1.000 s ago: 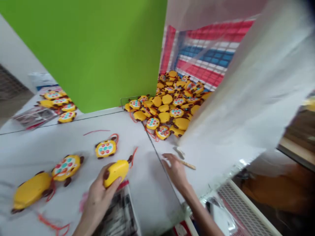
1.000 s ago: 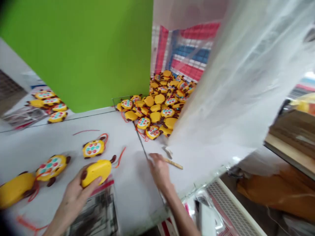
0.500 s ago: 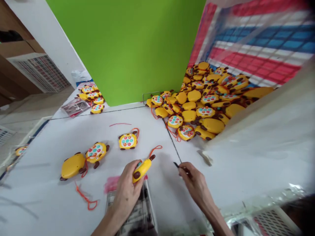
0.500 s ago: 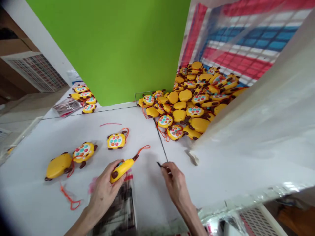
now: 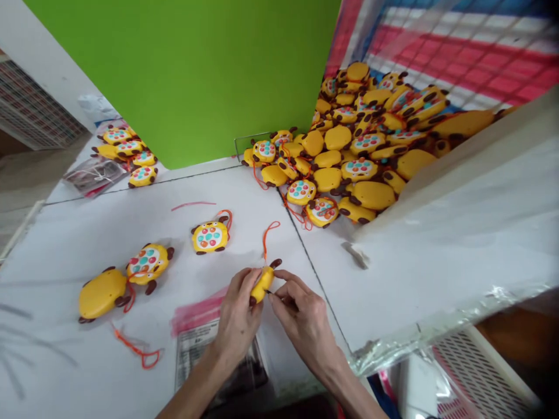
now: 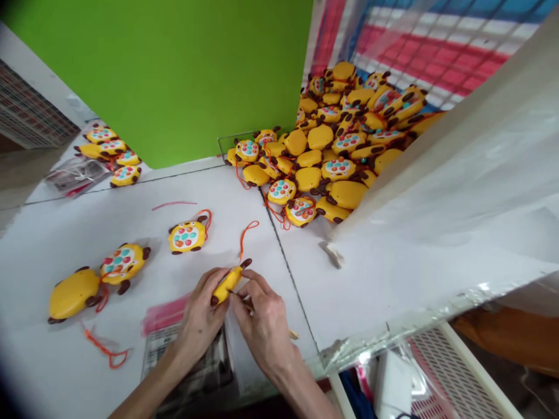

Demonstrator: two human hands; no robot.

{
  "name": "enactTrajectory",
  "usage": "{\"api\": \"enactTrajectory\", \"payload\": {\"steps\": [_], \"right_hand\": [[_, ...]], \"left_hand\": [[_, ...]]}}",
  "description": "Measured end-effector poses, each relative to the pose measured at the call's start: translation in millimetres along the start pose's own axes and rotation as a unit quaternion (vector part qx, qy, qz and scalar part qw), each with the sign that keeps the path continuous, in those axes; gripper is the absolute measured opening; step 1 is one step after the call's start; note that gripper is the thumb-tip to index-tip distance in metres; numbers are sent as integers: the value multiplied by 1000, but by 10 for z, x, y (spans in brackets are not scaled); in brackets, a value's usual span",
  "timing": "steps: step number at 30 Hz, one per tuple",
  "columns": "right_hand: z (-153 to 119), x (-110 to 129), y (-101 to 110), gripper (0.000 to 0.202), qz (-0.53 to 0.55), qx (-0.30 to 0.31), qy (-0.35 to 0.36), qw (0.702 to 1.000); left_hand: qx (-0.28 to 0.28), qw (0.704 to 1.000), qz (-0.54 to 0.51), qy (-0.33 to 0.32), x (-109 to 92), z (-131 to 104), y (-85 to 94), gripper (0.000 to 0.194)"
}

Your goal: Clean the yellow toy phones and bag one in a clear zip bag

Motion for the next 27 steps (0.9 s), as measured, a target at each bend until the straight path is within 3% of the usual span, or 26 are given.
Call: {"api": "enactTrajectory", "payload": {"steps": [16, 27], "right_hand": [[95, 76, 82, 16, -96, -16, 48, 994], [51, 82, 55, 17, -91, -3, 27, 995]], "left_hand": [[5, 1000, 5, -14, -76, 38, 18, 54], [9, 1000, 0, -29, -43, 32, -1, 58]]}}
Point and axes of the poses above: each hand's wrist, its own z-axis towards the middle knuckle, its own y-axis out of the back of the hand, x = y × z, the point moved 4 cm from there along z, towards the middle knuckle, and after that the axes turned 1 degree about -x, right-handed, at the moved point
